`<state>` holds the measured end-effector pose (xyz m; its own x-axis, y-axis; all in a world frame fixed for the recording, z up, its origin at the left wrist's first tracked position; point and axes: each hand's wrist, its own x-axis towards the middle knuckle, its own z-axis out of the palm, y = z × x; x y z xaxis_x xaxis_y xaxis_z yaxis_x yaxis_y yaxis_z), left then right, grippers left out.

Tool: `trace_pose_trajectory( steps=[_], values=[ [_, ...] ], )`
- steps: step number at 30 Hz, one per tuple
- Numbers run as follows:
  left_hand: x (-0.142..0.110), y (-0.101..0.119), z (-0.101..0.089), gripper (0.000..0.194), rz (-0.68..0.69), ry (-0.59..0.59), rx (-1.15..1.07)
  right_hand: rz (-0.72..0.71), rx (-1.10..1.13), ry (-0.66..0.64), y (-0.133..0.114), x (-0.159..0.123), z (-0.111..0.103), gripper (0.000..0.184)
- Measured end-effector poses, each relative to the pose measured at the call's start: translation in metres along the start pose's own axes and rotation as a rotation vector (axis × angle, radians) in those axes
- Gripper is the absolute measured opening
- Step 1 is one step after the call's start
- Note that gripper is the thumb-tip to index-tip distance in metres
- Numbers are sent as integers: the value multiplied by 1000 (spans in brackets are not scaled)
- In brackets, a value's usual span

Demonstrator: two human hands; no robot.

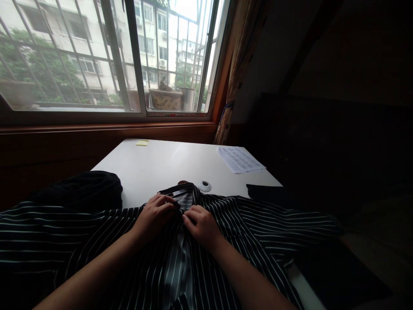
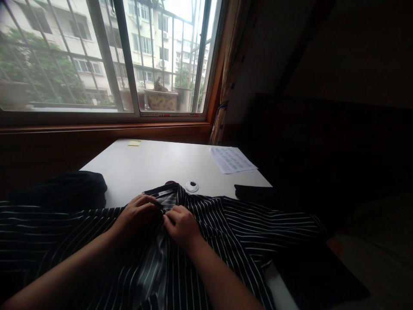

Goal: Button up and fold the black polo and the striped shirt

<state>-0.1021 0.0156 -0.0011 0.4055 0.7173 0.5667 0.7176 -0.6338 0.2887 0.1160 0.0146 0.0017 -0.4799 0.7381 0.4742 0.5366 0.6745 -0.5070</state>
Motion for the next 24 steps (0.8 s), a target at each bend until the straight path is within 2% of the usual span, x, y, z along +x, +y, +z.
trace_pose_trajectory(
  steps=[4, 7, 12, 24],
  values=[
    [-4, 1, -3, 14, -33, 125, 87, 80, 62, 58, 1, 0, -2, 13],
    [-7, 3, -4, 17, 15, 179, 151, 125, 144, 99, 1, -1, -3, 10],
    [-7, 8, -5, 17, 98, 87, 36, 57, 168, 30, 3, 0, -2, 8],
    [-5, 12, 1, 18, 49, 2, -225, 77, 175, 27, 6, 1, -1, 5]
  ],
)
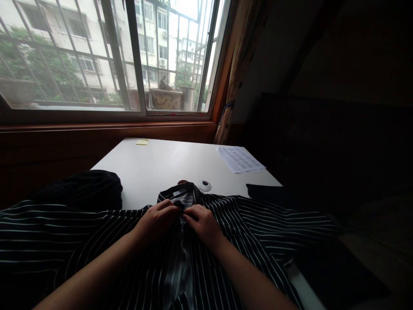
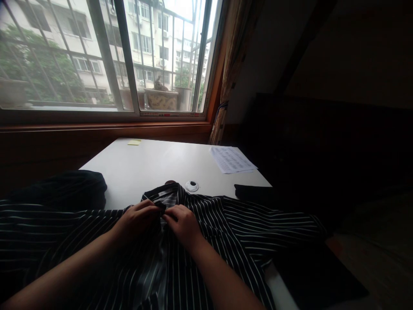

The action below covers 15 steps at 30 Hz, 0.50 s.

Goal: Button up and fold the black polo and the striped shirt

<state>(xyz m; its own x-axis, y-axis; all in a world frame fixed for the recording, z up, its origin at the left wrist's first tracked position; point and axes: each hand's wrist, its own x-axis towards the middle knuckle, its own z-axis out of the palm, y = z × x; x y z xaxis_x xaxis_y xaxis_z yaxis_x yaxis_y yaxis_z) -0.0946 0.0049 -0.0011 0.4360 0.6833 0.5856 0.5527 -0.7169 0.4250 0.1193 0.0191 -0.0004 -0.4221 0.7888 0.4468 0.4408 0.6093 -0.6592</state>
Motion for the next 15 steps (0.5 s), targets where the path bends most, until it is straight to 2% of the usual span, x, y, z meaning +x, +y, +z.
trace_pose_trajectory(
  steps=[7, 15],
  values=[
    [2, 6, -4, 18, -77, -49, -59, 18, 17, 23, 1, 0, 0, 7],
    [4, 5, 5, 16, -113, -1, -110, 6, 29, 2, 1, 0, 1, 9]
  ],
)
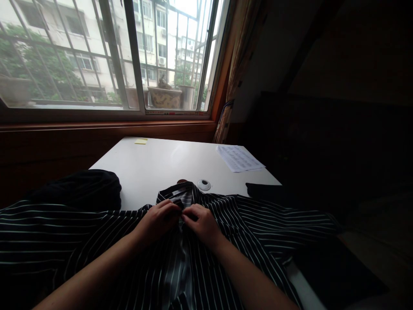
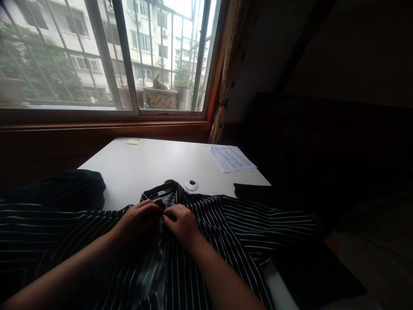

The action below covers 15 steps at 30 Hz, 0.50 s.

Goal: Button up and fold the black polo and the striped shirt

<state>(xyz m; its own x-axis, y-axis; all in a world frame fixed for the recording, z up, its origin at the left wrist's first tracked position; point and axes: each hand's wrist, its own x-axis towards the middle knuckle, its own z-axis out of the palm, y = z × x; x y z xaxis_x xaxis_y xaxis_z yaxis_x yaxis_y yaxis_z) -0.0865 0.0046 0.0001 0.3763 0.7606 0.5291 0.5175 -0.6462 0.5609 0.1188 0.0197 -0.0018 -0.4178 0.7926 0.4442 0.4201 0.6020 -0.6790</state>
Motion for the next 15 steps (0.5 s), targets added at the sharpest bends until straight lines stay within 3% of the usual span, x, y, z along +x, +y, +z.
trace_pose_trajectory(
  steps=[8, 15],
  values=[
    [1, -1, -2, 16, 8, 81, -5, 29, 100, 35, -1, 1, -2, 6],
    [1, -8, -5, 17, -2, 51, -106, 84, 148, 168, 1, 2, -6, 25]
  ],
)
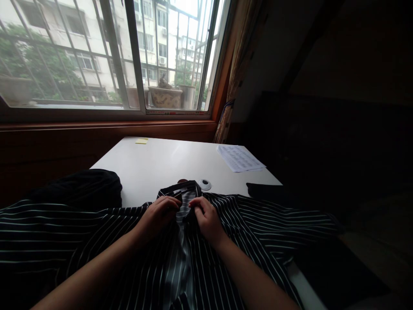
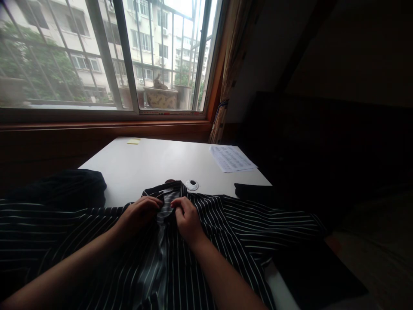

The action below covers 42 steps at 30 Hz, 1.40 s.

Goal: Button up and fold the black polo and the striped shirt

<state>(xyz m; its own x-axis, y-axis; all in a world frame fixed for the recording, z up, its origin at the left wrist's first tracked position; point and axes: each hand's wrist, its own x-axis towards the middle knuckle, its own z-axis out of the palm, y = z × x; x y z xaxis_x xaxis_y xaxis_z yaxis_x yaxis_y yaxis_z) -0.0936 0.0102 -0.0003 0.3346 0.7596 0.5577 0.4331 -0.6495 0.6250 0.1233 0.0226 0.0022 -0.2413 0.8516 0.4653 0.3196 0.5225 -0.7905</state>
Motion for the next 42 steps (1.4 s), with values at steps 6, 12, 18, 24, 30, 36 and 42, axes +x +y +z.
trace_pose_trajectory(
  steps=[6, 12, 18, 24, 30, 36, 42],
  values=[
    [-1, -4, 1, 14, -45, 4, 48, -35, -61, -59, 2, -1, 0, 35],
    [-1, -6, 0, 9, -89, -8, 105, -37, -162, -104, 5, -2, 3, 38],
    [-4, -14, 5, 13, -103, -26, 72, -55, -234, -117, 9, -3, 5, 23],
    [-3, -10, 3, 12, -130, -48, 48, -73, -201, -116, 7, -2, 3, 24],
    [-2, -6, 2, 12, -150, -20, 44, -165, -186, -140, 4, -3, 3, 24],
    [-1, -2, 2, 7, -55, 18, 24, -292, -197, -177, -1, -5, 4, 22],
    [-2, 7, 1, 3, 66, 26, -12, -392, -175, -205, -8, -7, 1, 20]
  ],
)
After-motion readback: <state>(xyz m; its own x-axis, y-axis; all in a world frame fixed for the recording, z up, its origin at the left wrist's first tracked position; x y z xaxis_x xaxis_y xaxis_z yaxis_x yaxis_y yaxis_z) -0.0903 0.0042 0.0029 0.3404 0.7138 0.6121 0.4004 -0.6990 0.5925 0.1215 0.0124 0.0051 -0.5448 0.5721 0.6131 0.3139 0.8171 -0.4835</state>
